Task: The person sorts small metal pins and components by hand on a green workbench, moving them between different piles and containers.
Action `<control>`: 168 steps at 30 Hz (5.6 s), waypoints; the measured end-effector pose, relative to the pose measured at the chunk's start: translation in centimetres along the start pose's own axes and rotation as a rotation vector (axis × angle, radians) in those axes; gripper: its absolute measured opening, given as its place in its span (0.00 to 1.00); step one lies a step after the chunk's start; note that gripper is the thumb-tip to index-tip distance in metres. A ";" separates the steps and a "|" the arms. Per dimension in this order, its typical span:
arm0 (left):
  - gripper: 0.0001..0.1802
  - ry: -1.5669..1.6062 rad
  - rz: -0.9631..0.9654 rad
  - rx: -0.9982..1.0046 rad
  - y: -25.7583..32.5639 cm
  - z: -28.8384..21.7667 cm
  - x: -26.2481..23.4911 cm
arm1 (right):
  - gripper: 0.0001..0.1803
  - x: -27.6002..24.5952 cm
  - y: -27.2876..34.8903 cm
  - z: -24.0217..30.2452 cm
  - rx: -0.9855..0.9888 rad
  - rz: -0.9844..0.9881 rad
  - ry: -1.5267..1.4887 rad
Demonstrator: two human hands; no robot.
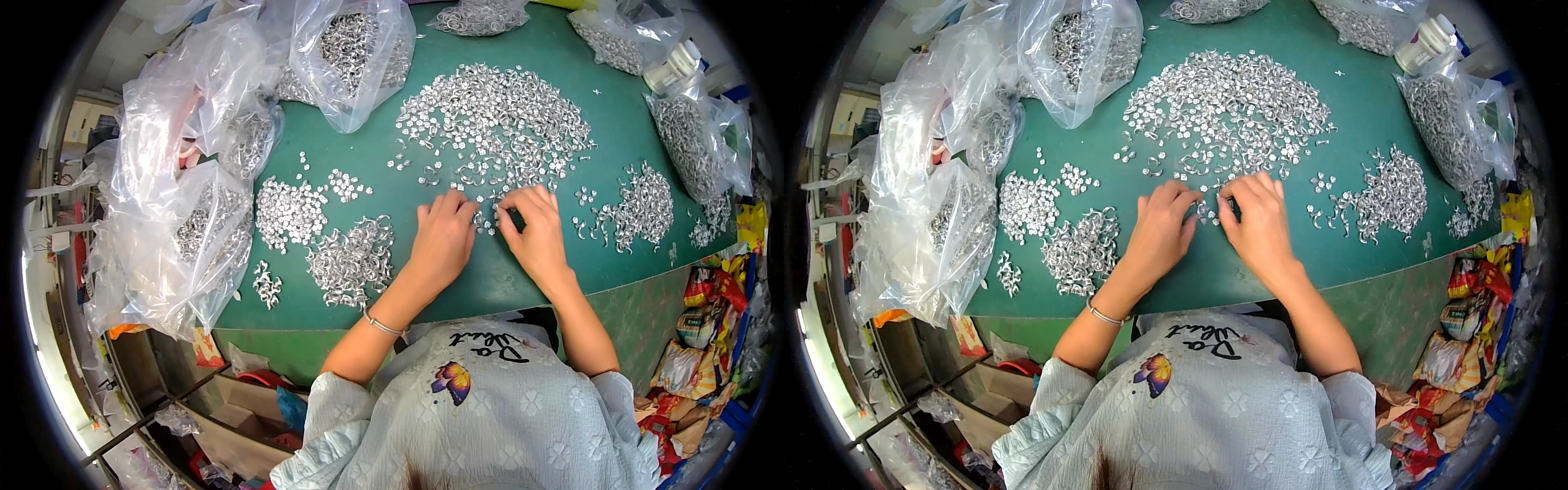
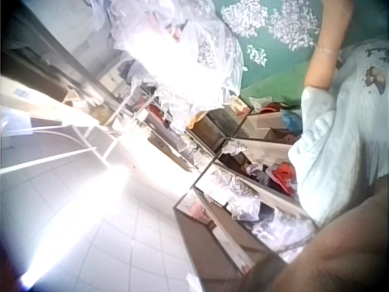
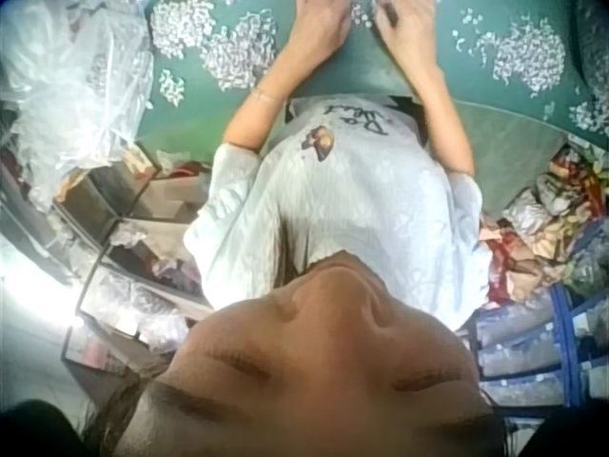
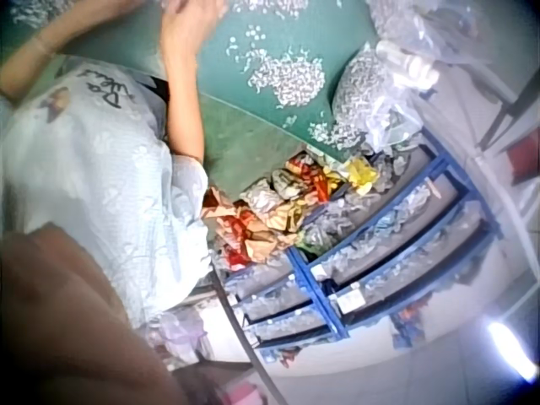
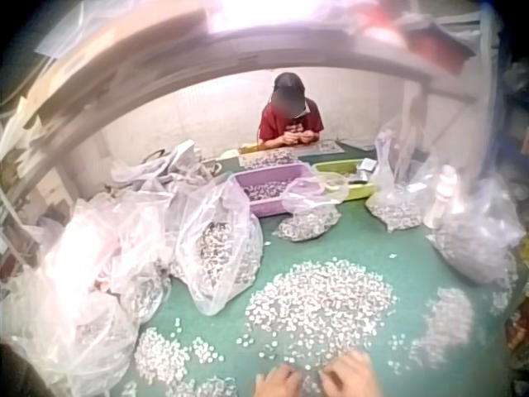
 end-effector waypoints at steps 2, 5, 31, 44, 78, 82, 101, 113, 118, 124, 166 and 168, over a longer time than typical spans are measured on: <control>0.14 0.019 -0.017 0.008 0.1 -0.1 -0.1 | 0.05 -0.7 0.7 -0.1 0.053 0.009 -0.060; 0.13 0.081 -0.023 0.024 -0.1 -0.3 0.5 | 0.06 -0.4 1.4 -0.3 0.041 0.043 -0.057; 0.11 0.045 0.107 0.109 -0.3 -0.3 0.9 | 0.05 1.0 0.6 0.5 -0.213 0.227 0.187; 0.08 0.214 0.027 -0.065 1.1 -0.4 -0.9 | 0.05 1.0 0.9 0.7 -0.237 0.239 0.124; 0.15 -0.039 -0.028 0.071 2.4 -2.9 1.6 | 0.11 -7.0 8.0 -4.1 -0.001 -0.176 0.314; 0.12 -0.027 -0.074 0.064 2.2 -2.5 1.7 | 0.13 -10.7 8.0 -5.8 0.066 -0.317 0.433; 0.15 0.067 -0.116 -0.029 3.0 -1.7 -0.2 | 0.04 -9.3 5.3 -2.0 0.110 -0.298 -0.071; 0.19 0.004 -0.164 -0.125 7.0 -0.6 -2.5 | 0.06 4.0 4.9 2.8 -0.109 0.060 -0.365; 0.17 -0.053 -0.083 -0.049 7.2 -1.2 -1.2 | 0.09 -1.8 2.6 -0.2 -0.041 -0.103 0.174; 0.12 -0.207 -0.153 -0.215 8.4 2.0 -2.7 | 0.14 -1.5 4.5 -0.4 -0.071 0.050 0.208; 0.15 0.107 -0.012 -0.074 5.2 -2.1 0.1 | 0.13 -1.3 2.8 -0.9 -0.131 0.088 0.177; 0.16 0.119 0.005 -0.043 4.9 -3.0 0.1 | 0.12 -1.6 3.2 -0.9 -0.094 0.094 0.121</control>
Point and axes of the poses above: each hand's wrist, its own y-axis away from the middle knuckle, its own x-axis out of the palm, z = x × y, the point moved 6 cm from there along -y, towards the middle knuckle, and after that the axes turned 13 degrees about -y, right-handed, at the moved point
